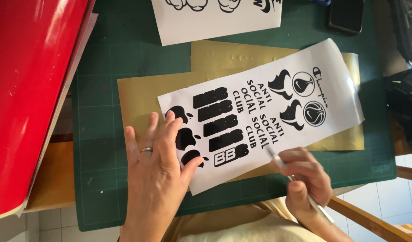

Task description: The person uses a precision craft knife to weed a sheet of black vinyl stickers. They carefully cut around the edges of logos and text, then peel away the excess vinyl to reveal the finished designs.

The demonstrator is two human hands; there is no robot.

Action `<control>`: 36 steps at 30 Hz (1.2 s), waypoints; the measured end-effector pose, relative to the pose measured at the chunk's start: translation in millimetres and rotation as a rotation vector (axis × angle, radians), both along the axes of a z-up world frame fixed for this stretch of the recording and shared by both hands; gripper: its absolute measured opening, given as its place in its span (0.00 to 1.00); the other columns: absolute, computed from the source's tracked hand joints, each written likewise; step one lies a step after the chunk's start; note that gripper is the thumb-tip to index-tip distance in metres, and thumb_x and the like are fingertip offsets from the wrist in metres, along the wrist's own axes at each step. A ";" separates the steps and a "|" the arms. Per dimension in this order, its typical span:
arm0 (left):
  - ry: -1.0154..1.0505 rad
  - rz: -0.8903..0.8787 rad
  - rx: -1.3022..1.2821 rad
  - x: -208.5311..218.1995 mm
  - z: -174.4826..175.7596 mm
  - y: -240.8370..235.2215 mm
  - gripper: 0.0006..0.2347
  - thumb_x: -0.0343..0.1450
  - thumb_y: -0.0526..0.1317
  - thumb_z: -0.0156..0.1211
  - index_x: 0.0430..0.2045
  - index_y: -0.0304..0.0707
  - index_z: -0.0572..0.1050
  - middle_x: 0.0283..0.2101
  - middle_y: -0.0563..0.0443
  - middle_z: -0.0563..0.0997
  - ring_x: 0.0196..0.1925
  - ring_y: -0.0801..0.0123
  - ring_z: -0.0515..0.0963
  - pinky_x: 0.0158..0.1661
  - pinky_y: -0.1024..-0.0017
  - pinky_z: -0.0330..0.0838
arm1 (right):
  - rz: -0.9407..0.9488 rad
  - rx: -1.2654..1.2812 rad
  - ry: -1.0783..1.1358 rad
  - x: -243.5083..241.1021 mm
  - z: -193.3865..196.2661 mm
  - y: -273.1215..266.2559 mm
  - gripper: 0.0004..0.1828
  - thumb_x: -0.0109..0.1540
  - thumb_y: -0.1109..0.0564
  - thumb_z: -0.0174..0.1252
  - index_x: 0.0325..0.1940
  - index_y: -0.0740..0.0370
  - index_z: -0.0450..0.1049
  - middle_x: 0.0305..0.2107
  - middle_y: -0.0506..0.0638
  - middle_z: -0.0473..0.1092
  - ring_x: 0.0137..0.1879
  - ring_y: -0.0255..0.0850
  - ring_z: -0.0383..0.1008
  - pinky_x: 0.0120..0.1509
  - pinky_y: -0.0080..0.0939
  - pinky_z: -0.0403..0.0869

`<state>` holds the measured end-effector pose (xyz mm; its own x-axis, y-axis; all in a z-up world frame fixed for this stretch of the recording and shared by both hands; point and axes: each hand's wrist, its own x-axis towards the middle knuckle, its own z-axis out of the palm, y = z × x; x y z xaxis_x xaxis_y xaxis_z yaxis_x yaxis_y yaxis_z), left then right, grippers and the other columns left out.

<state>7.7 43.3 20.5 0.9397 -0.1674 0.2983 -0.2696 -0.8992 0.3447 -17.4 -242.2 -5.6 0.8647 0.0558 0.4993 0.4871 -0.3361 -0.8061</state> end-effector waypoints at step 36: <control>0.187 -0.035 -0.437 3.8 7.4 2.8 0.44 0.73 0.54 0.62 0.78 0.30 0.42 0.84 0.33 0.53 0.85 0.42 0.56 0.79 0.36 0.44 | 0.063 -0.612 -0.030 7.4 22.8 2.7 0.19 0.73 0.43 0.48 0.55 0.58 0.75 0.59 0.49 0.79 0.69 0.47 0.79 0.75 0.56 0.76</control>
<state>11.5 46.1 28.0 0.9800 -0.0967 0.1737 -0.1944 -0.6502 0.7345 -10.0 -239.5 17.3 0.8364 0.3907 0.3845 0.5407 -0.7035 -0.4613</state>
